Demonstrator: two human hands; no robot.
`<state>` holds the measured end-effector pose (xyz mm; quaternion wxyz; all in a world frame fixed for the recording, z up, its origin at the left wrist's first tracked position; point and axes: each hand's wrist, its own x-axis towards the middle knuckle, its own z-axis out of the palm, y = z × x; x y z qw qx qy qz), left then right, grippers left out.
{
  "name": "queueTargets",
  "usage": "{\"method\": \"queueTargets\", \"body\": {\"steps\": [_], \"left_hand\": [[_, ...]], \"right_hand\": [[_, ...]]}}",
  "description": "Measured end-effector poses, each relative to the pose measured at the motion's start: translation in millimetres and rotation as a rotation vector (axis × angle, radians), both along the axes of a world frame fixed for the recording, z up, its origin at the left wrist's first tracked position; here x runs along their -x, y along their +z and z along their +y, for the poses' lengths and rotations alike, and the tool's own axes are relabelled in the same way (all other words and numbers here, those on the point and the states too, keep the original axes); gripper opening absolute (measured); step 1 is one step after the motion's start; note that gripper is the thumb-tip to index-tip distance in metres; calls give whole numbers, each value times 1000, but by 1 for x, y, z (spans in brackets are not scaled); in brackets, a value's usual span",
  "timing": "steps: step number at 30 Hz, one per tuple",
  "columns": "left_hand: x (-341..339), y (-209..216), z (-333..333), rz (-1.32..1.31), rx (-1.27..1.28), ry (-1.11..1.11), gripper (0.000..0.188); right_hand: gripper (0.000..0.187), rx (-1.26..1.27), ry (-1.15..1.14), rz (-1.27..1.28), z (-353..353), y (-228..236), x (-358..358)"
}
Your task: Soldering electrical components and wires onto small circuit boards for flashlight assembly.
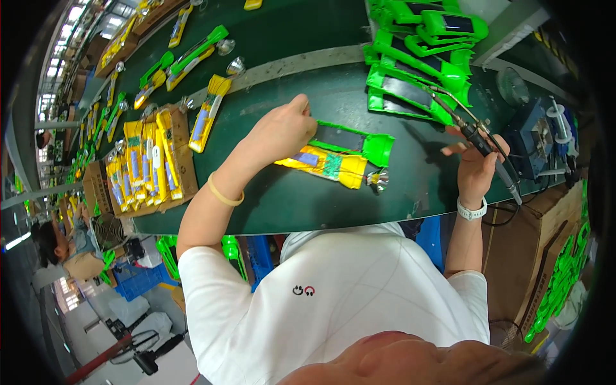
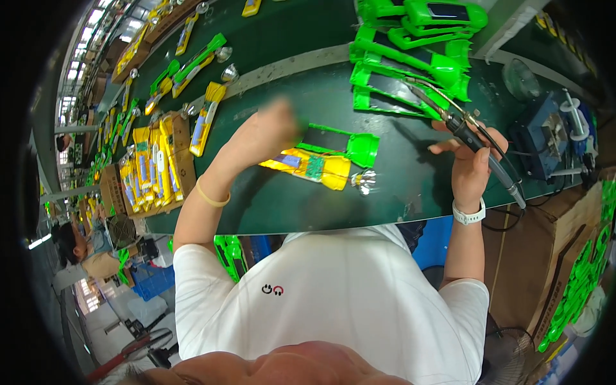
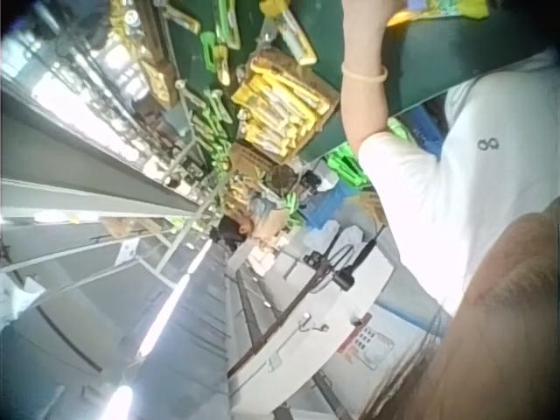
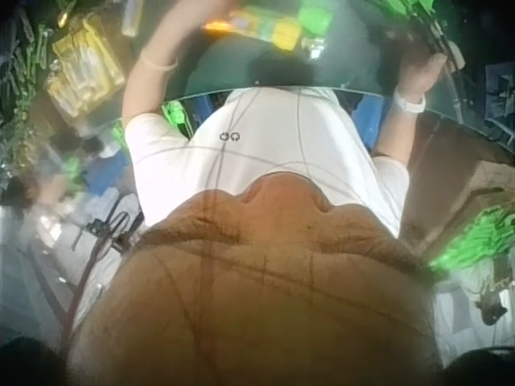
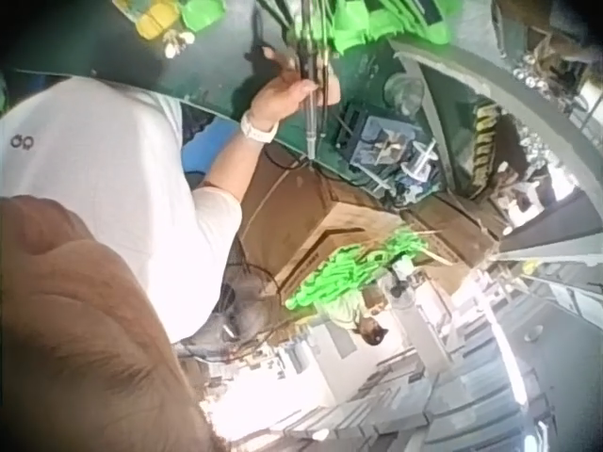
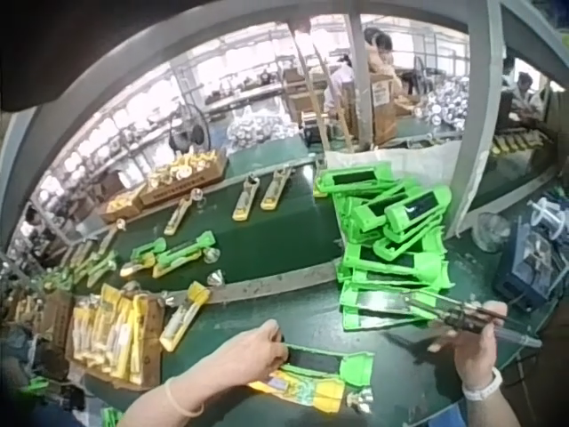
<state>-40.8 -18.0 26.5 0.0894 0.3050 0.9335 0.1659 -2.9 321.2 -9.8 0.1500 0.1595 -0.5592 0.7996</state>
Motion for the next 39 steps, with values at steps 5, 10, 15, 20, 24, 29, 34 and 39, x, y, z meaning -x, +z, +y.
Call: {"method": "queueTargets", "body": {"steps": [5,10,15,20,24,29,34,39], "left_hand": [[-2,3,2,-15,27,-9,3],[-1,0,2,-3,43,-16,4],[4,21,-2,-175,-52,48,15],[11,-15,-3,240,-77,-154,21],[-13,4,-17,224,-239,-143,24],[-58,-19,-19,78,-381,-131,41],[-5,-3,-43,217,-469,167,41],[145,-10,-90,244,-376,416,51]], "right_hand": [[41,-45,-104,205,-4,25,44],[35,-217,-190,217,-15,55,107],[38,-479,-140,31,-26,90,137],[41,-590,-7,-73,-88,106,141],[42,-728,-42,-99,-95,101,150],[30,-305,-143,229,-63,79,175],[36,-179,-241,378,-48,117,172],[43,-143,-206,371,-43,133,168]]}}
